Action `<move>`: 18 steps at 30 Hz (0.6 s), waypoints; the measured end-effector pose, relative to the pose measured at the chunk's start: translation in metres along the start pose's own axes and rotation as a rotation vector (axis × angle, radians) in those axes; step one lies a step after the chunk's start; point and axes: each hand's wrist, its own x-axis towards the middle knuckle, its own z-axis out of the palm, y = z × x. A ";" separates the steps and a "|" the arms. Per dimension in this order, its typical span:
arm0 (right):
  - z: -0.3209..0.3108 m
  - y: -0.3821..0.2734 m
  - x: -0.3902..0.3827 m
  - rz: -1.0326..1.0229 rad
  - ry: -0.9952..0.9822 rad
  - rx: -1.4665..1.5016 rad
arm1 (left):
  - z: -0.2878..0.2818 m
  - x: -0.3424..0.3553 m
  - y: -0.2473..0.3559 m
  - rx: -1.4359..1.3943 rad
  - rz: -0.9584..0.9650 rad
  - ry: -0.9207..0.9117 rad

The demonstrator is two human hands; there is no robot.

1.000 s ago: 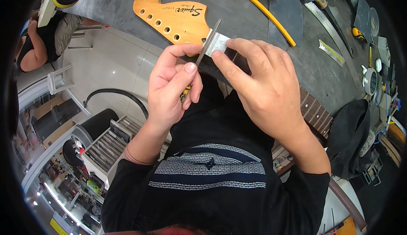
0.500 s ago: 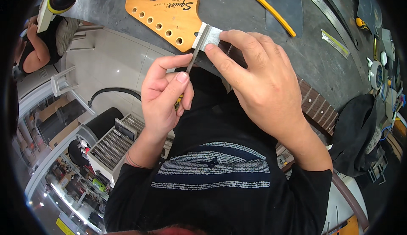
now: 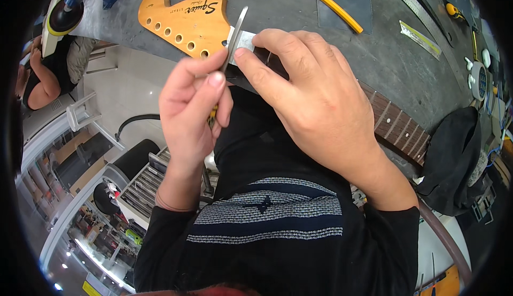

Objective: The person uses a file to smooth the edges of the nut on a guitar neck, switching between several files and checking the fit multiple times.

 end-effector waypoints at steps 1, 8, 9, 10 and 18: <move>0.002 0.001 -0.001 0.000 0.009 -0.002 | 0.001 0.005 0.004 0.003 -0.013 -0.009; 0.003 0.001 -0.001 0.022 0.010 -0.014 | -0.011 -0.016 -0.007 0.041 0.042 -0.010; 0.003 0.001 -0.001 0.020 0.012 -0.011 | -0.005 -0.008 -0.002 0.072 0.044 0.009; 0.004 0.002 -0.002 0.021 0.015 -0.019 | 0.000 0.001 0.002 0.100 0.044 0.021; 0.010 0.003 -0.005 0.024 0.055 -0.041 | -0.006 -0.020 0.000 0.243 0.137 0.051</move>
